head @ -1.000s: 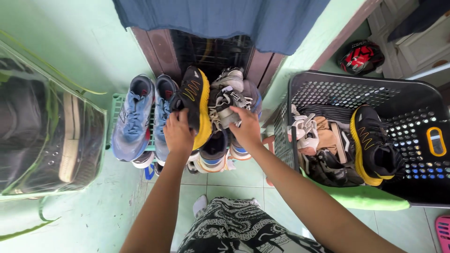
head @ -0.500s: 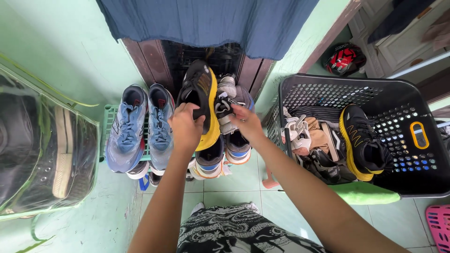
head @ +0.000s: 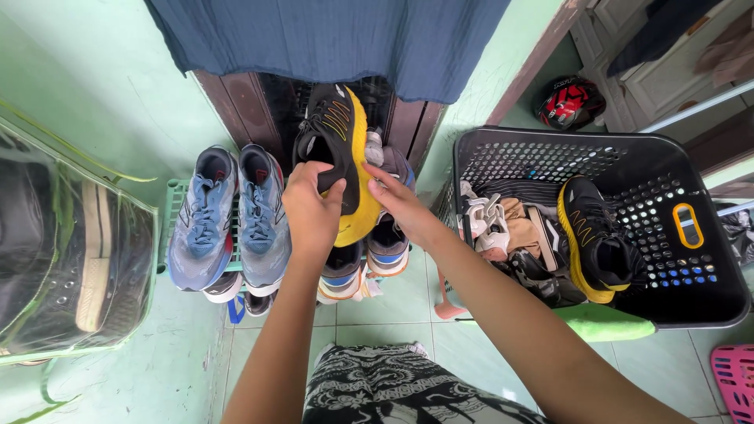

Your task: Moving various pairs of sneakers and shoes from a shoe rack and the floor into a black laundry basket, then wiping the rack.

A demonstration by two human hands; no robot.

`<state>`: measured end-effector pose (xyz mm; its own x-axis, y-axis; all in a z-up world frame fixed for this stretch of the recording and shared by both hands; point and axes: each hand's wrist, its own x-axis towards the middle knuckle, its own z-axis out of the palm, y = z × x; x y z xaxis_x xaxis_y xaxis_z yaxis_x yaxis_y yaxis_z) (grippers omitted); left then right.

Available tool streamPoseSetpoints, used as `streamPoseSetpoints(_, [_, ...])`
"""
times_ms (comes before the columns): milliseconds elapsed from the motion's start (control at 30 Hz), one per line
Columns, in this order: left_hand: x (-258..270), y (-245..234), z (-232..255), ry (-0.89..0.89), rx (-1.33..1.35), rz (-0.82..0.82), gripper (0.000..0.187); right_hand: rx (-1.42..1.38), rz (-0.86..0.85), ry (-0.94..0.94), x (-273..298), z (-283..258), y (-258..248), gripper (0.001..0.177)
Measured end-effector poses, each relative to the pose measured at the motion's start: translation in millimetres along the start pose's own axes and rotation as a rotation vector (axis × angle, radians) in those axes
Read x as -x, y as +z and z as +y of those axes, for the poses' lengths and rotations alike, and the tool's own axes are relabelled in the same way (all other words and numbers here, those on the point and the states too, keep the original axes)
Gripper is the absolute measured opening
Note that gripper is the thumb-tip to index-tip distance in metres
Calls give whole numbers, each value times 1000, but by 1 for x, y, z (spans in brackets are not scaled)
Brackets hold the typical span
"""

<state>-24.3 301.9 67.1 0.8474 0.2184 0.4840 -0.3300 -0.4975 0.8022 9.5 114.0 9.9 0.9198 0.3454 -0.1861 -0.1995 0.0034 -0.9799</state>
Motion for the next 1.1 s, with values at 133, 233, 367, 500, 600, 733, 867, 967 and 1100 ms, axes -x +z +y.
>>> streamPoseSetpoints(133, [1, 23, 11, 53, 19, 47, 29, -47, -2, -42, 21, -32, 8, 87])
streamPoseSetpoints(233, [2, 42, 31, -14, 58, 6, 27, -20, 85, -7, 39, -49, -1, 102])
streamPoseSetpoints(367, [2, 63, 57, 82, 109, -85, 24, -236, 118, -51, 56, -31, -44, 97])
streamPoseSetpoints(500, [11, 86, 94, 198, 294, -212, 17, -436, 71, -129, 96, -22, -91, 89])
streamPoseSetpoints(600, [26, 116, 110, 275, 343, -91, 22, -564, 46, -171, 129, 8, -135, 88])
streamPoseSetpoints(733, [54, 169, 104, 251, 252, -9, 35, -623, 101, -180, 180, 21, -178, 93])
streamPoseSetpoints(867, [95, 250, 75, -235, 536, -387, 67, -608, 204, -217, 222, 30, -222, 94])
streamPoseSetpoints(967, [125, 293, 76, -433, 828, -673, 80, -592, 308, -184, 246, 43, -256, 90])
streamPoseSetpoints(1100, [157, 327, 88, -393, 877, -900, 93, -568, 438, -89, 266, 50, -288, 83])
